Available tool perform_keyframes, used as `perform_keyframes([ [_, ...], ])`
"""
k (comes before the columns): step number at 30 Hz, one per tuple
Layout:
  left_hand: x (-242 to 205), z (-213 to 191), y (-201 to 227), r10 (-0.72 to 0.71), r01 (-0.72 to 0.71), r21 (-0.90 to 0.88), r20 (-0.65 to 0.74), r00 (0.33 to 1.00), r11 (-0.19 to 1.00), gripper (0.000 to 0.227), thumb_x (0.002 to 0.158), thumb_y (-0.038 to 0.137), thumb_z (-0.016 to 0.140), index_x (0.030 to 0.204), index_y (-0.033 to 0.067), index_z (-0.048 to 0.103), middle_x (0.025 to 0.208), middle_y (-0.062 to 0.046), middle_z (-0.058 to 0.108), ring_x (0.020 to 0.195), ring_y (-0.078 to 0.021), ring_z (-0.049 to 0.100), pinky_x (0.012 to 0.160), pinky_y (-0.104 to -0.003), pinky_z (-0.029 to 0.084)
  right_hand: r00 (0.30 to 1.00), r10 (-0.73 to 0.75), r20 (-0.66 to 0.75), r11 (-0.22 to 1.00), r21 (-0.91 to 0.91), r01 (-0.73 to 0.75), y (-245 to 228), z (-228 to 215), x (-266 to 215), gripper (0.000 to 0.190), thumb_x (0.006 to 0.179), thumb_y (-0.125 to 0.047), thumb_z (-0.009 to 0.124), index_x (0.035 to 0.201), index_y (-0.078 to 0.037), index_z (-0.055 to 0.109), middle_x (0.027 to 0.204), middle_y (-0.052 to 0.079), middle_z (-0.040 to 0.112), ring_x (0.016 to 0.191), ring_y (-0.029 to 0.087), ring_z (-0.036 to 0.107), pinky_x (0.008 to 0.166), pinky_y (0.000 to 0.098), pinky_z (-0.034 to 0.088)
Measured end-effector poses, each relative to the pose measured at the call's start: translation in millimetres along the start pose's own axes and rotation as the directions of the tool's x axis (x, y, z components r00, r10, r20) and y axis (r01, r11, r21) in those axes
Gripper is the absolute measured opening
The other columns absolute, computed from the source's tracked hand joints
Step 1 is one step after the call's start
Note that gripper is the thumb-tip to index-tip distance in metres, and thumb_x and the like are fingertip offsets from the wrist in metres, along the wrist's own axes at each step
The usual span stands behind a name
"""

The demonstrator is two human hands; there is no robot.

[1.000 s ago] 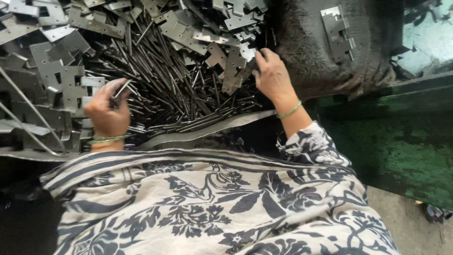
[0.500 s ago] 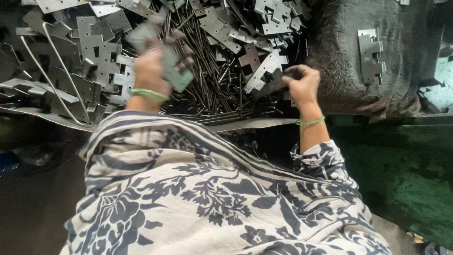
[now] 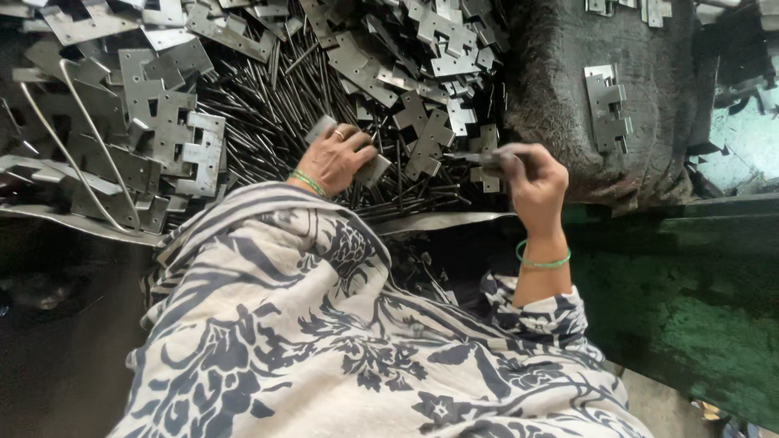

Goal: The person repeatedly picks up small metal brackets and rods from a large pile, briefly separates them, and places them back into the pile. The hands work continuously over the mixed heap without using any tools.

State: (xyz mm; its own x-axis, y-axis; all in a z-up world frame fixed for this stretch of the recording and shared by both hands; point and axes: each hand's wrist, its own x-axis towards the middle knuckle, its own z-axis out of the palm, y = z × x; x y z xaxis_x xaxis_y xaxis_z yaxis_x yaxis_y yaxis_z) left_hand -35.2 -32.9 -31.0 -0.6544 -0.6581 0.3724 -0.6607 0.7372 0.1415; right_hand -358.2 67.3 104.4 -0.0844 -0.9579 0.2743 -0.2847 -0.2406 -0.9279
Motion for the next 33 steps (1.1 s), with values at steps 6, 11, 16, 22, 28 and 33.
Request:
perform_keyframes([
  [6, -4.0, -5.4, 18.1, -0.763, -0.035, -0.960, 0.199, 0.615, -0.278, 0.023, 0.101, 0.021, 0.061, 0.121, 0.0107, 0.062, 0.108, -0.008, 0.068, 0.092, -0.0189, 0.066, 0.077, -0.035, 0.058, 0.973, 0.150, -0.177, 0.879, 0.474, -0.049, 22.9, 26.5, -13.3, 0.033, 0.085, 0.005, 0.076, 0.115, -0.001, 0.064, 0.117, 0.012, 0.070, 0.098, 0.016, 0.073, 0.088, 0.0319, 0.064],
  [11, -28.0, -23.8, 28.6, -0.666, -0.322, -0.631, 0.436, 0.606, -0.706, 0.028, 0.106, 0.032, 0.063, 0.119, 0.0068, 0.061, 0.104, -0.011, 0.067, 0.088, -0.0221, 0.065, 0.073, -0.036, 0.058, 0.953, 0.272, 0.132, 0.845, 0.441, -0.302, 24.3, 83.2, -15.8, 0.052, 0.085, 0.010, 0.074, 0.135, 0.003, 0.062, 0.123, 0.016, 0.068, 0.099, 0.018, 0.069, 0.084, 0.0325, 0.061],
  [16, -37.5, -8.7, 79.5, -0.528, -0.297, -0.473, 0.490, 0.694, -0.829, 0.040, 0.112, 0.042, 0.065, 0.117, 0.0030, 0.061, 0.101, -0.013, 0.067, 0.085, -0.0252, 0.065, 0.069, -0.036, 0.057, 0.939, -0.109, 0.325, 0.956, -0.226, 0.189, 13.3, 138.5, -41.7, 0.047, 0.092, 0.004, 0.072, 0.138, 0.003, 0.061, 0.125, 0.018, 0.069, 0.106, 0.023, 0.066, 0.090, 0.0338, 0.056],
  [22, -34.3, -37.3, 65.9, -0.585, 0.331, -0.855, 0.515, 0.627, -0.398, 0.071, 0.083, 0.032, 0.079, 0.142, 0.0161, 0.041, 0.129, -0.011, 0.068, 0.121, -0.0242, 0.060, 0.096, -0.039, 0.044, 0.908, 0.175, 0.382, 0.984, -0.055, -0.167, 2.2, 142.6, -30.3, 0.052, 0.093, 0.006, 0.062, 0.144, 0.005, 0.056, 0.122, 0.016, 0.072, 0.101, 0.019, 0.073, 0.089, 0.0308, 0.059],
  [28, -92.2, -75.3, -69.9, -0.801, 0.801, 0.057, -0.024, 0.598, 0.596, 0.077, 0.076, 0.047, 0.089, 0.125, -0.0032, 0.059, 0.125, -0.023, 0.060, 0.119, -0.0404, 0.055, 0.100, -0.054, 0.046, 0.843, 0.435, 0.317, 0.586, 0.611, -0.532, 11.2, 94.4, -12.6, 0.051, 0.090, 0.012, 0.062, 0.140, 0.014, 0.053, 0.118, 0.021, 0.070, 0.100, 0.026, 0.071, 0.089, 0.0376, 0.061],
  [33, -138.8, -49.5, -104.8, -0.719, 0.660, 0.308, 0.136, 0.682, 0.685, 0.075, 0.067, 0.042, 0.097, 0.119, -0.0023, 0.066, 0.120, -0.021, 0.063, 0.115, -0.0383, 0.059, 0.094, -0.049, 0.051, 0.944, 0.246, -0.218, 0.890, 0.438, -0.131, 70.7, -3.5, 27.2, 0.050, 0.092, 0.014, 0.068, 0.141, 0.015, 0.059, 0.111, 0.014, 0.068, 0.096, 0.022, 0.066, 0.089, 0.0363, 0.056],
])
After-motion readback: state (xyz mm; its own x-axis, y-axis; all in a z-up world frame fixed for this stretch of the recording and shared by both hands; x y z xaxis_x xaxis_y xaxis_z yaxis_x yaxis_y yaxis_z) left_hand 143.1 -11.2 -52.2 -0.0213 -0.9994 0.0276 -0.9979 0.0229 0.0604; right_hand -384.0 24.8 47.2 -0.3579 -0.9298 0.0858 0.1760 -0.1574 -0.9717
